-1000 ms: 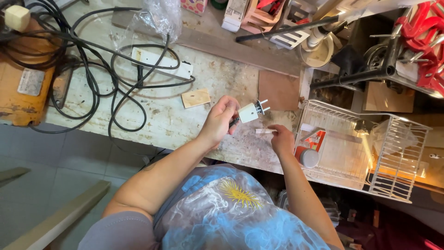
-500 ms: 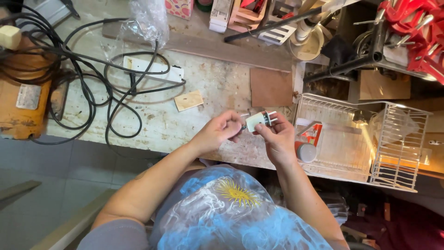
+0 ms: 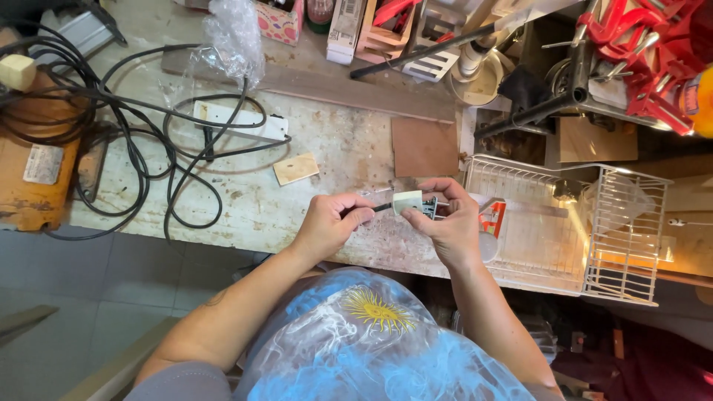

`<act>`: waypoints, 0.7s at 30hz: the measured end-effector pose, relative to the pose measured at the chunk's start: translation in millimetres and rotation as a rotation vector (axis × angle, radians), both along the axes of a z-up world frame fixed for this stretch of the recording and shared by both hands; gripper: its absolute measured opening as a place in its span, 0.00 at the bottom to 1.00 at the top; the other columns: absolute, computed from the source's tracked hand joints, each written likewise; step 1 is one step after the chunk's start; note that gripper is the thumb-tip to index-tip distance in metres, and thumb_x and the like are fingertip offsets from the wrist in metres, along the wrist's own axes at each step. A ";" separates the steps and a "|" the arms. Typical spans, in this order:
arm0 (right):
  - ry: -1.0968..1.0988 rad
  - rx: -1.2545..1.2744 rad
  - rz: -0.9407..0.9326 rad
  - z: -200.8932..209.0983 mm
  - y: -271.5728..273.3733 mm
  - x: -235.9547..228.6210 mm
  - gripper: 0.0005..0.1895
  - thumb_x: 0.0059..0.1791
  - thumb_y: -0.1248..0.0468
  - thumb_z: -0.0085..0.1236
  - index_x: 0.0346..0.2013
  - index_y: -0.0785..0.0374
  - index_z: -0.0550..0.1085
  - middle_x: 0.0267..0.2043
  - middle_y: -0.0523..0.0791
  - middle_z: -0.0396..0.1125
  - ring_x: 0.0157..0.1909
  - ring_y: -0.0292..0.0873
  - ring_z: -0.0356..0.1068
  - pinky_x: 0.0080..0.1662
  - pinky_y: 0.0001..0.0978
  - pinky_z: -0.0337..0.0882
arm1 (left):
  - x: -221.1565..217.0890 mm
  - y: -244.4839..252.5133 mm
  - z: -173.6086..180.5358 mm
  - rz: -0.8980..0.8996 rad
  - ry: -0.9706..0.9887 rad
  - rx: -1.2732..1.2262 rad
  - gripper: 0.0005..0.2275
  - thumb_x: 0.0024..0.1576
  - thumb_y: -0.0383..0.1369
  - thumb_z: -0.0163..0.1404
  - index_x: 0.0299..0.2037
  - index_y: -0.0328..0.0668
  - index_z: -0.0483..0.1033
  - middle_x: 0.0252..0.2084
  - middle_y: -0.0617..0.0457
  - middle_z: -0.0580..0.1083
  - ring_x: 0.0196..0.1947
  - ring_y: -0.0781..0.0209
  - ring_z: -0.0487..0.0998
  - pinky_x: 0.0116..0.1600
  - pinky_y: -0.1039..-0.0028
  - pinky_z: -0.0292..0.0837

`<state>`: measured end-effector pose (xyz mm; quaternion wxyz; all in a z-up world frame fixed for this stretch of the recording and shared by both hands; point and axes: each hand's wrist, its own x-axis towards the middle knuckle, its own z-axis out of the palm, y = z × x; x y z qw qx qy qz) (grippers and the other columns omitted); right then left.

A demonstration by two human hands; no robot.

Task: Disassembling an electrical plug, reconnecting internal wires, and reassembling the housing.

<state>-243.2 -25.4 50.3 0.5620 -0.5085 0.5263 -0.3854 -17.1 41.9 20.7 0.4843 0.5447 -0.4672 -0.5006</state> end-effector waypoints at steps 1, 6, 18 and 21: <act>0.000 -0.004 0.001 4.4 0.3 0.0 0.28 0.35 0.72 0.81 0.47 0.67 0.77 0.34 0.47 0.76 0.34 0.32 0.74 0.36 0.22 0.80 | 0.5 -0.3 1.0 0.001 0.000 -0.004 0.03 0.60 0.29 0.60 0.37 0.43 0.88 0.21 0.54 0.79 0.23 0.70 0.76 0.34 0.80 0.75; 0.077 0.001 0.109 19.6 -10.1 -4.6 0.28 0.34 0.73 0.82 0.45 0.64 0.78 0.33 0.47 0.77 0.32 0.34 0.75 0.33 0.25 0.81 | 6.5 -2.5 11.1 -0.085 -0.244 -0.305 0.04 0.61 0.29 0.58 0.35 0.45 0.86 0.27 0.48 0.80 0.29 0.50 0.83 0.39 0.70 0.78; 0.062 0.021 0.222 30.8 -6.0 0.7 0.19 0.35 0.72 0.80 0.39 0.71 0.83 0.28 0.48 0.75 0.27 0.32 0.69 0.27 0.20 0.74 | -2.6 0.3 26.6 0.066 -0.419 -0.559 0.05 0.62 0.27 0.56 0.34 0.47 0.84 0.26 0.55 0.74 0.30 0.54 0.78 0.38 0.74 0.77; 0.025 0.013 0.224 21.9 -10.3 -4.5 0.20 0.35 0.71 0.80 0.39 0.70 0.83 0.28 0.48 0.74 0.27 0.32 0.68 0.27 0.21 0.73 | -7.7 -0.6 36.3 0.080 -0.405 -0.566 0.05 0.63 0.30 0.55 0.37 0.48 0.84 0.27 0.54 0.74 0.30 0.53 0.79 0.37 0.72 0.78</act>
